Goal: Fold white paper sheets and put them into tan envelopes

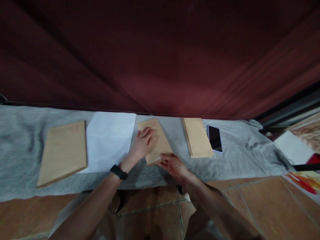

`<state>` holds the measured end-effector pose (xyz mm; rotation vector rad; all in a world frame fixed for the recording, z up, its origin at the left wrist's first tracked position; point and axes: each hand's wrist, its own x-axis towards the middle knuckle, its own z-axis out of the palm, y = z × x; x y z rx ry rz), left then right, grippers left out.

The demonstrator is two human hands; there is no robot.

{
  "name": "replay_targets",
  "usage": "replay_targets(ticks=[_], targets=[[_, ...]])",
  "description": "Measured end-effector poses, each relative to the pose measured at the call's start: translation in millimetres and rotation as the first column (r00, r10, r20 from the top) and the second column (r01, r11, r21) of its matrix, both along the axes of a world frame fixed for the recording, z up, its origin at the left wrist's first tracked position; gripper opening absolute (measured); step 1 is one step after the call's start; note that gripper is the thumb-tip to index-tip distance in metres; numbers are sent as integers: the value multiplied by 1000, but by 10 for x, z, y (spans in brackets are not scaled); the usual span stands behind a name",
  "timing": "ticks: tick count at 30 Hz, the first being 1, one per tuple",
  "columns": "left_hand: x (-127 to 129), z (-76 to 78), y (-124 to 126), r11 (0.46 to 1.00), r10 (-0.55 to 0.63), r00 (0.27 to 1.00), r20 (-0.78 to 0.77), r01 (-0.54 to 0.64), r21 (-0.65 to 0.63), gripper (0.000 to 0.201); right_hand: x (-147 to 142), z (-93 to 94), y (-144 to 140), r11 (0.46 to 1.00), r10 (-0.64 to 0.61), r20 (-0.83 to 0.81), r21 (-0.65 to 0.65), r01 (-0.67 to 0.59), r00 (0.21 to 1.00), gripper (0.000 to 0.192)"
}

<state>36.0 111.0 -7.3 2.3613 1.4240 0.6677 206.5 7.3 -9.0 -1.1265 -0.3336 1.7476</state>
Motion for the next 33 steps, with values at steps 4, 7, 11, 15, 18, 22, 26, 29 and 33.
replay_targets(ticks=[4,7,11,15,18,22,26,29,33], targets=[[126,-90,-76,998,43,982,-184,-33,55,56,-13,71,-50,995,80,-58,-60,-84,995,16],[146,-133,-95,996,29,968,-250,-7,86,58,90,170,-51,935,332,-78,-101,-339,940,14],[144,-144,-84,994,24,949,-315,10,107,59,302,328,-13,768,640,0,-24,-640,768,30],[145,-127,-68,995,9,929,-371,28,94,60,440,324,123,883,339,373,189,-428,864,27],[137,-109,-47,995,1,917,-398,40,94,60,455,185,223,828,-13,813,335,-450,583,21],[121,-96,-16,996,-10,906,-422,48,80,58,394,25,243,632,-263,962,229,-740,73,33],[126,-108,24,998,13,902,-431,12,57,60,369,32,246,601,-331,938,127,-789,-101,35],[167,-124,142,999,18,900,-435,3,46,61,396,84,281,576,-319,940,90,-812,-122,34],[298,-112,440,1000,-4,896,-444,12,16,63,410,107,297,568,-321,933,54,-821,-161,34]])
